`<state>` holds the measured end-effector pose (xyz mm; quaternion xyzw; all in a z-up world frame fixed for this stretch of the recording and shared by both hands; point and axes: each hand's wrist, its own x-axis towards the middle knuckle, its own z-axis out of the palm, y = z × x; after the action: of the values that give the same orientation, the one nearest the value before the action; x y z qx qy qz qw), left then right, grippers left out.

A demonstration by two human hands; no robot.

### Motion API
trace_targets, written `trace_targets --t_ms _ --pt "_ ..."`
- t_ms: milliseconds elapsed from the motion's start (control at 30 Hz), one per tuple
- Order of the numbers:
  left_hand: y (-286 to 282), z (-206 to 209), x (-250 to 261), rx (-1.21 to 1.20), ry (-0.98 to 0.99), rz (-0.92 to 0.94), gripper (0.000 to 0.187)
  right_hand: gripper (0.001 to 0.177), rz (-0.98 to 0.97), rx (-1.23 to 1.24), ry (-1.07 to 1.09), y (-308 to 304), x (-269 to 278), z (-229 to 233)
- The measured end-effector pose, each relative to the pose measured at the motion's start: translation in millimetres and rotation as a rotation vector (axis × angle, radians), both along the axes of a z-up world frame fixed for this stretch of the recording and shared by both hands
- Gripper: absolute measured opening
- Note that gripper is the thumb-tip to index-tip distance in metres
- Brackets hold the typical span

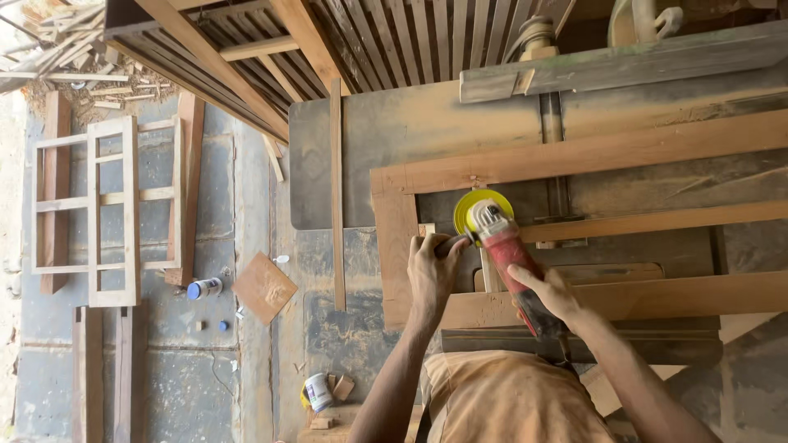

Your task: The person uses an angle grinder with a sanding disc to smooth the surfaces of a wooden frame. They systematically move the tool along the edges and flat surfaces of the frame, generating wood dust.

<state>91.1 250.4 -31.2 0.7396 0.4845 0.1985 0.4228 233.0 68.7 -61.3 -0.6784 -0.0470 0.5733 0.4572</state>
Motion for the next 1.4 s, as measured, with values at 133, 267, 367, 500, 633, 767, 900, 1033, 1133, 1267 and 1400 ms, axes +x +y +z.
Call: trace_targets --t_ms 133,267,367,500,633,767,900,1033,1133,1267,1400 --pt "3 -19 1 0.014 0.041 -0.045 0.037 0.056 0.030 0.044 -0.010 -1 0 -3" --pt "44 -25 32 0.032 0.003 -0.098 0.036 0.053 -0.073 0.056 0.008 31 17 -5" --pt "68 -12 40 0.095 -0.033 -0.173 0.030 0.054 -0.153 0.160 0.142 48 10 1" --pt "79 4 32 0.093 0.008 -0.199 0.030 0.051 -0.197 0.153 0.268 61 -12 7" --pt "92 2 18 0.159 0.084 -0.250 0.029 0.053 -0.224 0.156 0.299 69 -28 4" --pt "107 2 2 0.176 0.109 -0.237 0.032 0.055 -0.173 0.151 0.251 85 -38 7" --pt "117 2 -19 0.139 0.167 -0.187 0.034 0.054 -0.116 0.160 0.195 101 -52 13" --pt "127 -1 -43 0.140 0.207 -0.133 0.037 0.053 -0.036 0.157 0.216 116 -64 12" --pt "134 -3 -63 0.097 0.219 -0.071 0.039 0.050 0.022 0.197 0.230 128 -72 6" --pt "140 -6 -101 0.035 0.241 0.062 0.041 0.053 0.195 0.237 0.042 147 -87 -8" --pt "153 -27 -118 0.037 -0.001 0.172 0.038 0.061 0.364 0.304 -0.258 176 -80 -28"
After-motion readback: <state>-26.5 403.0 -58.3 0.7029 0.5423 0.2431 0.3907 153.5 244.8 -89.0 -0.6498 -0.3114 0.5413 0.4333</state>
